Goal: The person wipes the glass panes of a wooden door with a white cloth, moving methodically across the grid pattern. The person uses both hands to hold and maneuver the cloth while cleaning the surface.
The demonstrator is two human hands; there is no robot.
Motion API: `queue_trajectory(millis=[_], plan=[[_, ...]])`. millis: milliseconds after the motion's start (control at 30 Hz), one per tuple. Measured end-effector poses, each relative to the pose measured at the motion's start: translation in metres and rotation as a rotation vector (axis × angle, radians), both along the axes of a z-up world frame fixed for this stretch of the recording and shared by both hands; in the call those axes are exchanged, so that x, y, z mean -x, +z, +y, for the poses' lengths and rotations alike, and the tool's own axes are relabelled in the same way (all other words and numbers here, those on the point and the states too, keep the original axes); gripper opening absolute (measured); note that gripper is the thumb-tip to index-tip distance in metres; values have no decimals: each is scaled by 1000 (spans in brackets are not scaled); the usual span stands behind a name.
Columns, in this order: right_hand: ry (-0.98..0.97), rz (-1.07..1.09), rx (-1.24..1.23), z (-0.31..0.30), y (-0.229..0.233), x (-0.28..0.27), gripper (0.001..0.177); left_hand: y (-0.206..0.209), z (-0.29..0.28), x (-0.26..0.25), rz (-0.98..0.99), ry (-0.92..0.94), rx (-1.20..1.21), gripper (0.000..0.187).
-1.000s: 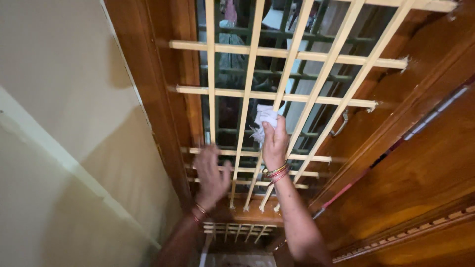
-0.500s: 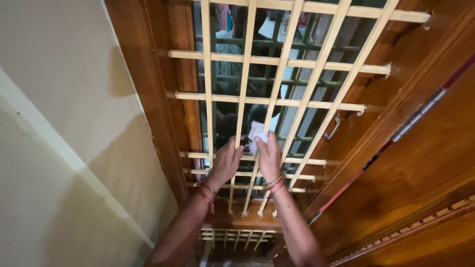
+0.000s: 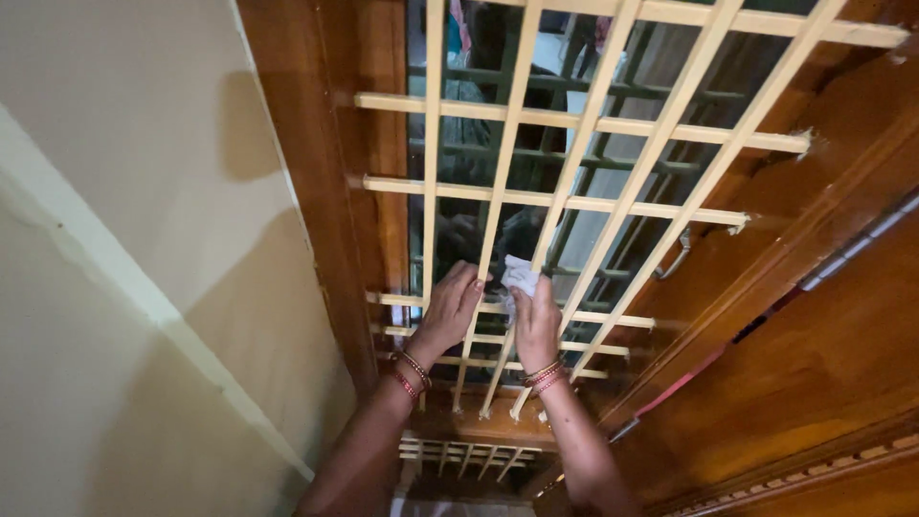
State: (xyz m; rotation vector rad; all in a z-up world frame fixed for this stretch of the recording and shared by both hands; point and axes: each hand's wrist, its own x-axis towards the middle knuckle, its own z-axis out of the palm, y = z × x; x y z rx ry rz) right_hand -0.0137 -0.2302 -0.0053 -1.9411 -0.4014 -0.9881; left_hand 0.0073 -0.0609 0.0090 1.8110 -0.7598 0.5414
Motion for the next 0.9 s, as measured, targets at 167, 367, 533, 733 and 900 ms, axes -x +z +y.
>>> queue_trajectory(millis=[167,367,533,733,900], plan=[[71,272,-181,-1,24,-6,15,-1,2,-1,-81,9,-9,40],[109,60,-197,0,56,-9,23,-3,2,-4,-4,-8,-32,41],[16,42,-102,5,30,-15,20,0,3,-5,-9,-4,-30,42],[-14,244,-122,3,4,-4,15,0,3,-3,-21,-3,-46,42],[161,12,-299,-2,60,-23,19,2,1,-3,25,-6,-54,40]])
